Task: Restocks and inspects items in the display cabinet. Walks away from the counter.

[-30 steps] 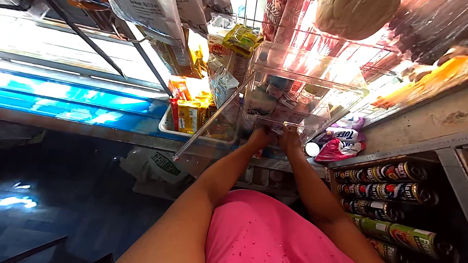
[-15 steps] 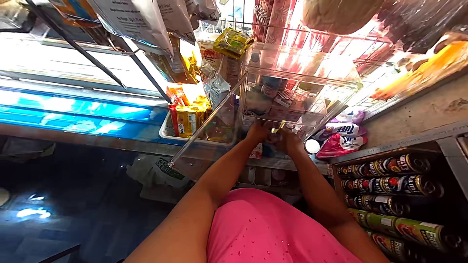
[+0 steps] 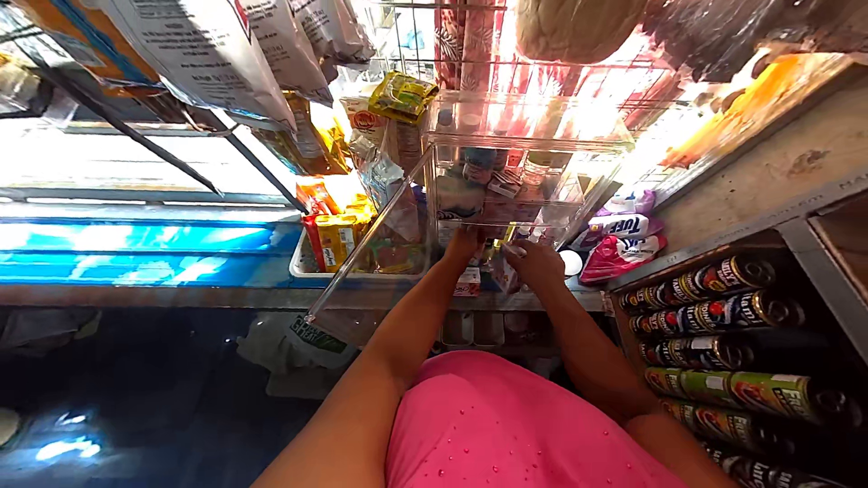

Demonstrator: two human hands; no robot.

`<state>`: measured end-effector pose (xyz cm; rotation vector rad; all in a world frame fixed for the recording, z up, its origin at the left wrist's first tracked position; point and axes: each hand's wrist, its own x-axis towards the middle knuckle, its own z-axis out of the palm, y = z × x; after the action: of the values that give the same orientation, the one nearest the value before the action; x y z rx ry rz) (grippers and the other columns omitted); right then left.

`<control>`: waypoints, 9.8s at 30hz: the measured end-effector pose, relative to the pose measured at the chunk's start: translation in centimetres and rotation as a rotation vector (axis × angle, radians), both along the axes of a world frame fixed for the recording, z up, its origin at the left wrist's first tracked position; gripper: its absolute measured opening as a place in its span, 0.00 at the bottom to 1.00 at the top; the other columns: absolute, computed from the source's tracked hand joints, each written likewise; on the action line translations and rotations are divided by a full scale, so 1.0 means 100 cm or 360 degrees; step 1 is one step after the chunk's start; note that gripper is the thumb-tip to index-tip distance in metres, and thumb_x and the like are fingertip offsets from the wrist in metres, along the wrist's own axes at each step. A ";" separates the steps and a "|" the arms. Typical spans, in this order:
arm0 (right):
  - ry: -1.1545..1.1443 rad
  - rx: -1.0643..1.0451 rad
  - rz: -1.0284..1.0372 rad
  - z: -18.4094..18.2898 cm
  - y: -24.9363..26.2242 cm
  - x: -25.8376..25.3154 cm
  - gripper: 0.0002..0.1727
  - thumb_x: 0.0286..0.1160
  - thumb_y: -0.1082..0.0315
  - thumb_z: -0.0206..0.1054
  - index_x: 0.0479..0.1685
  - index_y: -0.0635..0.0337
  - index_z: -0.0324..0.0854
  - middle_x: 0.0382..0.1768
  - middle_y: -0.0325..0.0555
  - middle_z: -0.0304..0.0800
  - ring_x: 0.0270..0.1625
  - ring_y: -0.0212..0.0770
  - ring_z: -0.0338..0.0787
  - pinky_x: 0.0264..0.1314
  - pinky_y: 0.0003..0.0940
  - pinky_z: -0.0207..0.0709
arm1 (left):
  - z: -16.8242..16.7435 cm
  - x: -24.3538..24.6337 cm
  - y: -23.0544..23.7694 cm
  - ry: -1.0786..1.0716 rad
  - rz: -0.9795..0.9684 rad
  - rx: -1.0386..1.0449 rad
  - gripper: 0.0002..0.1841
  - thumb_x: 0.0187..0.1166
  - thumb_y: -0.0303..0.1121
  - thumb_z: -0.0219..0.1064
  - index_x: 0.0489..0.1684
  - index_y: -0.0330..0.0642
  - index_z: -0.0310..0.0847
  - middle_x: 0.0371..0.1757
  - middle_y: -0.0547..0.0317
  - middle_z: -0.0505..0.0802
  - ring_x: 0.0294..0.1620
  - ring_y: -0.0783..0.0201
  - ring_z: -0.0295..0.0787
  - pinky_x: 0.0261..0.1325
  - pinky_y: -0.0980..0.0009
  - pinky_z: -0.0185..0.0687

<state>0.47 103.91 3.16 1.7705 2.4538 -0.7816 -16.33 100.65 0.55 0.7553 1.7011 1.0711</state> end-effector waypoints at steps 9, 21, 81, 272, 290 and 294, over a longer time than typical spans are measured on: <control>0.0027 0.0162 -0.0042 -0.013 0.009 -0.023 0.25 0.87 0.48 0.62 0.72 0.54 0.83 0.66 0.64 0.86 0.63 0.67 0.89 0.60 0.69 0.80 | 0.011 -0.002 -0.001 -0.0046 0.0123 -0.0134 0.28 0.97 0.49 0.41 0.71 0.33 0.76 0.60 0.39 0.87 0.55 0.51 0.87 0.60 0.52 0.81; 0.0744 -0.0145 -0.0277 -0.045 0.000 -0.027 0.33 0.81 0.57 0.71 0.80 0.67 0.71 0.62 0.69 0.88 0.65 0.66 0.87 0.71 0.65 0.77 | -0.004 -0.004 -0.005 0.0078 0.0001 -0.0033 0.26 0.96 0.47 0.47 0.74 0.34 0.78 0.66 0.39 0.89 0.68 0.50 0.84 0.73 0.49 0.75; -0.0084 -0.0495 0.0116 -0.057 0.013 -0.003 0.48 0.82 0.72 0.57 0.98 0.44 0.31 0.59 0.70 0.88 0.53 0.64 0.93 0.57 0.63 0.84 | -0.053 0.032 -0.092 0.0433 -0.0505 -0.0157 0.44 0.68 0.40 0.83 0.82 0.30 0.60 0.74 0.32 0.79 0.72 0.45 0.82 0.76 0.50 0.78; 0.0745 -0.0022 0.0173 -0.065 -0.037 -0.067 0.38 0.66 0.61 0.83 0.75 0.65 0.71 0.61 0.68 0.87 0.61 0.68 0.89 0.62 0.68 0.80 | -0.055 0.005 -0.115 0.0348 -0.0126 -0.0172 0.56 0.75 0.37 0.77 0.95 0.35 0.31 0.90 0.28 0.60 0.87 0.42 0.67 0.87 0.53 0.65; 0.1240 -0.0344 0.0147 -0.051 -0.056 0.050 0.26 0.83 0.59 0.65 0.74 0.68 0.77 0.59 0.55 0.91 0.48 0.40 0.92 0.54 0.39 0.86 | -0.002 0.033 -0.097 -0.0211 -0.0183 0.0310 0.26 0.83 0.29 0.69 0.77 0.32 0.65 0.57 0.45 0.90 0.48 0.62 0.93 0.55 0.65 0.90; 0.1045 0.0633 0.0323 -0.003 -0.026 0.044 0.21 0.83 0.63 0.67 0.65 0.70 0.84 0.61 0.64 0.88 0.53 0.56 0.92 0.54 0.51 0.87 | 0.001 0.038 -0.095 -0.0228 -0.0098 0.0437 0.27 0.82 0.26 0.68 0.78 0.30 0.64 0.57 0.44 0.90 0.47 0.63 0.93 0.55 0.64 0.90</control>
<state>4.89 101.26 2.85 1.4789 3.3530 -1.0446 -12.53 91.13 0.60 0.8752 1.4175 1.3002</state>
